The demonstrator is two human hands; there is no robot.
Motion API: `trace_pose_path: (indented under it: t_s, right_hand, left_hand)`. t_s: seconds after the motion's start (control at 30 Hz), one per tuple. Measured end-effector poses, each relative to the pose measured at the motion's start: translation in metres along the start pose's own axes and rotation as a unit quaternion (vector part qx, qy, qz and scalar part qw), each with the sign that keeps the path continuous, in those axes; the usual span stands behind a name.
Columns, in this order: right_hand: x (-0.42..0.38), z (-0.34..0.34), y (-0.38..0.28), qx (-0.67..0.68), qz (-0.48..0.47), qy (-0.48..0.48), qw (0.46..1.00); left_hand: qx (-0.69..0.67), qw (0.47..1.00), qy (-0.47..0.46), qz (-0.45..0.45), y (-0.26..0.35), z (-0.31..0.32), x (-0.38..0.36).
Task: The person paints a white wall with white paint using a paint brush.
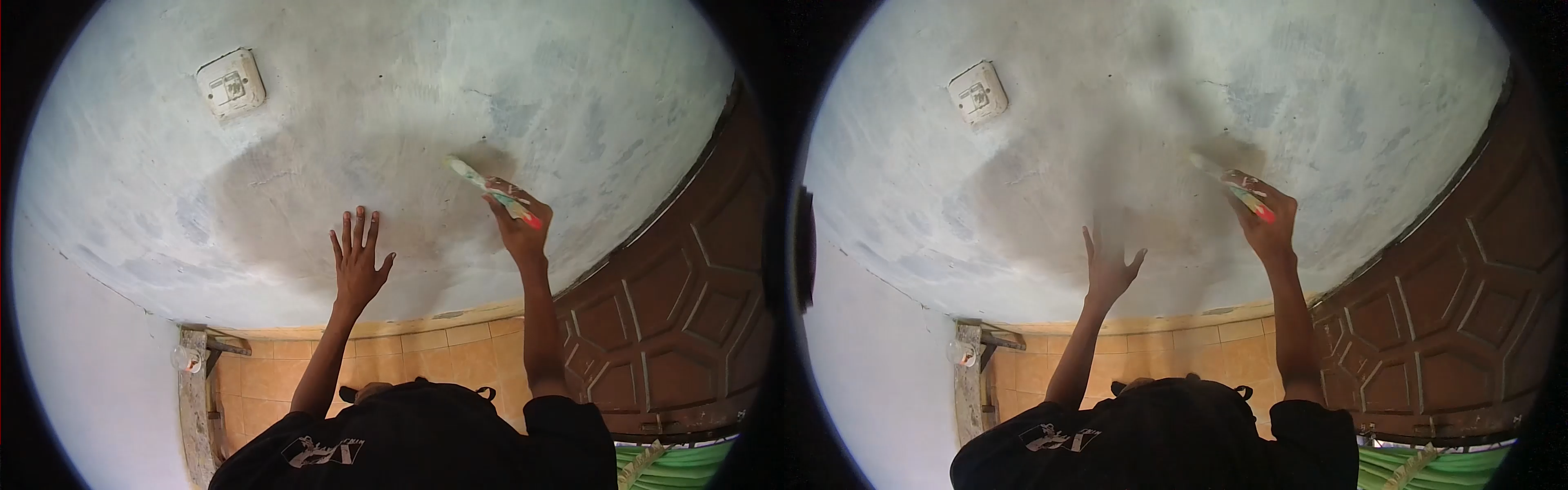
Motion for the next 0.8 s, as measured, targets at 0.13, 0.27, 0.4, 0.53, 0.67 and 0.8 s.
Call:
trace_pose_path:
  t_s: [0.13,0.27,0.4,0.53,0.67,0.8]
  right_hand:
    - [-0.003,0.022,-0.001,-0.057,0.014,-0.158,0.986]
    - [0.002,0.023,-0.006,-0.097,0.107,-0.165,0.976]
    - [0.005,-0.005,0.000,-0.018,0.056,-0.047,0.997]
    - [-0.003,0.030,-0.013,-0.116,0.015,-0.222,0.968]
    - [0.007,0.026,-0.010,-0.090,-0.029,-0.144,0.985]
    - [0.011,-0.001,0.005,-0.059,-0.013,-0.053,0.997]
  left_hand:
    - [-0.001,1.000,0.008,0.007,-0.001,0.004,-0.001]
    - [0.013,1.000,0.001,0.007,-0.001,0.005,-0.004]
    - [-0.009,1.000,-0.005,-0.004,0.004,-0.002,0.000]
    - [-0.003,1.000,0.005,0.001,0.005,0.002,0.001]
    - [-0.001,1.000,0.007,-0.001,0.002,0.002,0.000]
    - [-0.003,1.000,0.009,-0.002,0.003,0.001,0.000]
Point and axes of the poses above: each hand's wrist, its own x-axis towards the middle knuckle, its own z-axis out of the palm, y = z × x, the point moved 7 cm from there along x, towards the middle knuckle, and after that the axes turned 5 degrees about -x, right-handed, at the moved point
